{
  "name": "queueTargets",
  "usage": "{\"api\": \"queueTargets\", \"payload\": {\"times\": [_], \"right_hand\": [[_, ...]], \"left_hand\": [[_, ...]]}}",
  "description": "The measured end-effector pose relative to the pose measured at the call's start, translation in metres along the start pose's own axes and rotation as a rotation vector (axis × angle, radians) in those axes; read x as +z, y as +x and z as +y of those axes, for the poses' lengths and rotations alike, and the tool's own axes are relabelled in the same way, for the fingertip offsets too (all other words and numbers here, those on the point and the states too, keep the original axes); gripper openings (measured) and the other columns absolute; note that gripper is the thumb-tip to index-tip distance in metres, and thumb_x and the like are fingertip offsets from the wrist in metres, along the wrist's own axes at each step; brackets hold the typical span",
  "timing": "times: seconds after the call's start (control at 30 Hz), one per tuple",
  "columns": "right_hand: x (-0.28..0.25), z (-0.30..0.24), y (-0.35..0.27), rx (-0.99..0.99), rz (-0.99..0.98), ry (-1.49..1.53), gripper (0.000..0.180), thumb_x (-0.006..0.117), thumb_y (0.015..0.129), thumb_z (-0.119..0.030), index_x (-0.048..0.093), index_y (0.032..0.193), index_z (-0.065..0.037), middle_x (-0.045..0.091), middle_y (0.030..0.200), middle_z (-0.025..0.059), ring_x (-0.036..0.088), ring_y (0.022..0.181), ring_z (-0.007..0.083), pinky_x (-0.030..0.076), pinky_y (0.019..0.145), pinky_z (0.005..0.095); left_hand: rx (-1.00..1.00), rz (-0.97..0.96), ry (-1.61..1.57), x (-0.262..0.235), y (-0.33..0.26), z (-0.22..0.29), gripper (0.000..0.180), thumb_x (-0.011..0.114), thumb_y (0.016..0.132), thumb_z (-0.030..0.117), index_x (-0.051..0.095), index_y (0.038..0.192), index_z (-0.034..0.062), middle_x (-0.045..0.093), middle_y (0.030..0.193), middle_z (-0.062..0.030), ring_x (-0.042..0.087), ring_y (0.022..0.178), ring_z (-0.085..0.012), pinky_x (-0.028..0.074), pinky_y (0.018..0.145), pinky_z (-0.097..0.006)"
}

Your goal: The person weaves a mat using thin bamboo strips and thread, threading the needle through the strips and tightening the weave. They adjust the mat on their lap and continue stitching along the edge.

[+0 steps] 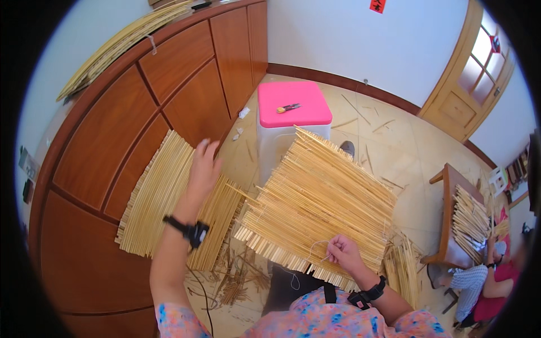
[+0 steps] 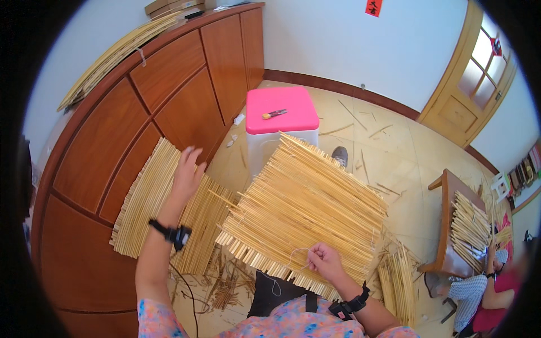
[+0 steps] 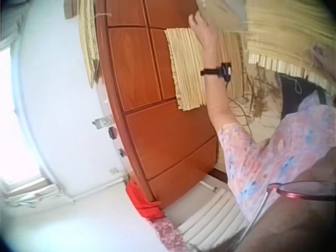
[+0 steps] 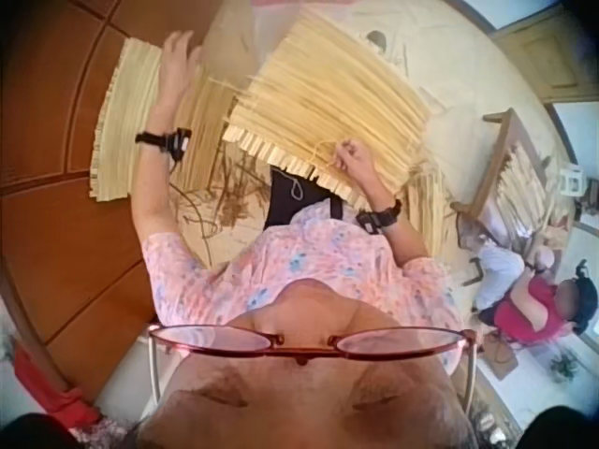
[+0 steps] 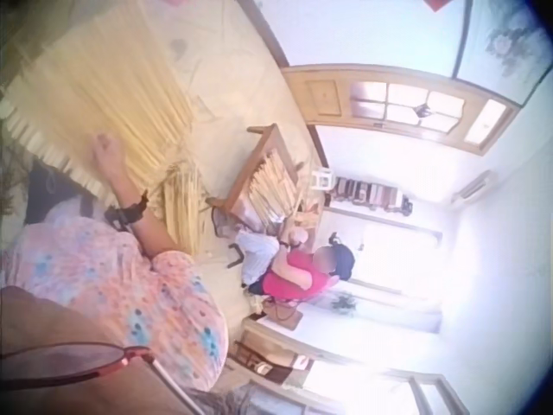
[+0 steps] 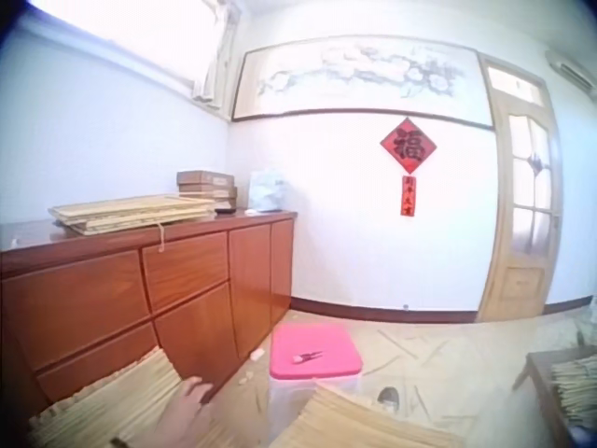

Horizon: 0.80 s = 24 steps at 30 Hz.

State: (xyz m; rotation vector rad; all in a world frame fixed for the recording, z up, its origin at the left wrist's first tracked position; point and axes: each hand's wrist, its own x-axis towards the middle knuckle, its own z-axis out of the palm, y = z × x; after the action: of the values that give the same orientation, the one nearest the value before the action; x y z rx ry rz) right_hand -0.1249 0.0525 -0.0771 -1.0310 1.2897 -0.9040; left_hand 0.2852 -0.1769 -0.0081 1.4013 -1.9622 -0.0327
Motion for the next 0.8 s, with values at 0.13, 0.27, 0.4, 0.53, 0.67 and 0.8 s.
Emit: {"api": "queueTargets", "payload": {"times": [0.13,0.27,0.4,0.53,0.67,0.8], "right_hand": [[0.002,-0.004,-0.002,0.044,-0.003,0.046,0.008,0.061,0.099,-0.010,0.058,0.098,-0.003,0.065,0.076,0.0022,0.059,0.061,0.0064,0.046,0.053,0.0207],[0.002,-0.007,-0.003,0.105,-0.018,-0.006,0.009,0.061,0.100,-0.011,0.058,0.097,-0.003,0.065,0.077,0.0025,0.059,0.062,0.0065,0.047,0.054,0.0209],[0.005,-0.012,-0.002,0.161,-0.054,0.034,0.010,0.060,0.100,-0.011,0.058,0.098,-0.003,0.064,0.077,0.0024,0.059,0.063,0.0065,0.048,0.055,0.0214],[0.003,-0.010,-0.002,0.110,-0.069,0.064,0.010,0.060,0.101,-0.011,0.058,0.098,-0.002,0.063,0.076,0.0024,0.059,0.063,0.0069,0.049,0.055,0.0219],[0.004,-0.009,-0.003,0.092,-0.079,0.087,0.011,0.060,0.101,-0.012,0.058,0.097,-0.002,0.063,0.076,0.0031,0.060,0.063,0.0074,0.049,0.056,0.0225],[0.006,-0.010,-0.002,0.082,-0.087,0.078,0.011,0.060,0.100,-0.011,0.058,0.096,-0.001,0.063,0.076,0.0037,0.060,0.063,0.0079,0.051,0.057,0.0234]], "left_hand": [[0.045,-0.227,0.021,0.045,0.103,0.016,0.051,0.064,0.095,0.023,0.049,0.140,0.0046,0.044,0.146,-0.0253,0.043,0.134,-0.0428,0.040,0.111,-0.046],[0.051,-0.320,0.108,0.106,0.160,0.044,0.052,0.061,0.096,0.028,0.048,0.143,0.0084,0.040,0.150,-0.0247,0.043,0.136,-0.0407,0.040,0.112,-0.045],[0.086,-0.248,0.216,0.161,0.188,0.055,0.052,0.059,0.097,0.027,0.047,0.145,0.0116,0.041,0.150,-0.0224,0.042,0.137,-0.0389,0.040,0.112,-0.046],[0.159,-0.349,0.229,0.185,0.210,0.060,0.038,0.057,0.096,0.021,0.058,0.132,0.0075,0.053,0.139,-0.0219,0.051,0.129,-0.0373,0.046,0.104,-0.047],[0.128,-0.375,0.356,0.180,0.218,0.066,0.023,0.054,0.094,0.011,0.069,0.108,0.0005,0.065,0.120,-0.0228,0.063,0.108,-0.0384,0.053,0.093,-0.049],[0.057,-0.340,0.351,0.151,0.208,0.062,0.019,0.054,0.090,0.004,0.071,0.090,-0.0031,0.067,0.110,-0.0263,0.067,0.089,-0.0432,0.055,0.082,-0.049]]}}
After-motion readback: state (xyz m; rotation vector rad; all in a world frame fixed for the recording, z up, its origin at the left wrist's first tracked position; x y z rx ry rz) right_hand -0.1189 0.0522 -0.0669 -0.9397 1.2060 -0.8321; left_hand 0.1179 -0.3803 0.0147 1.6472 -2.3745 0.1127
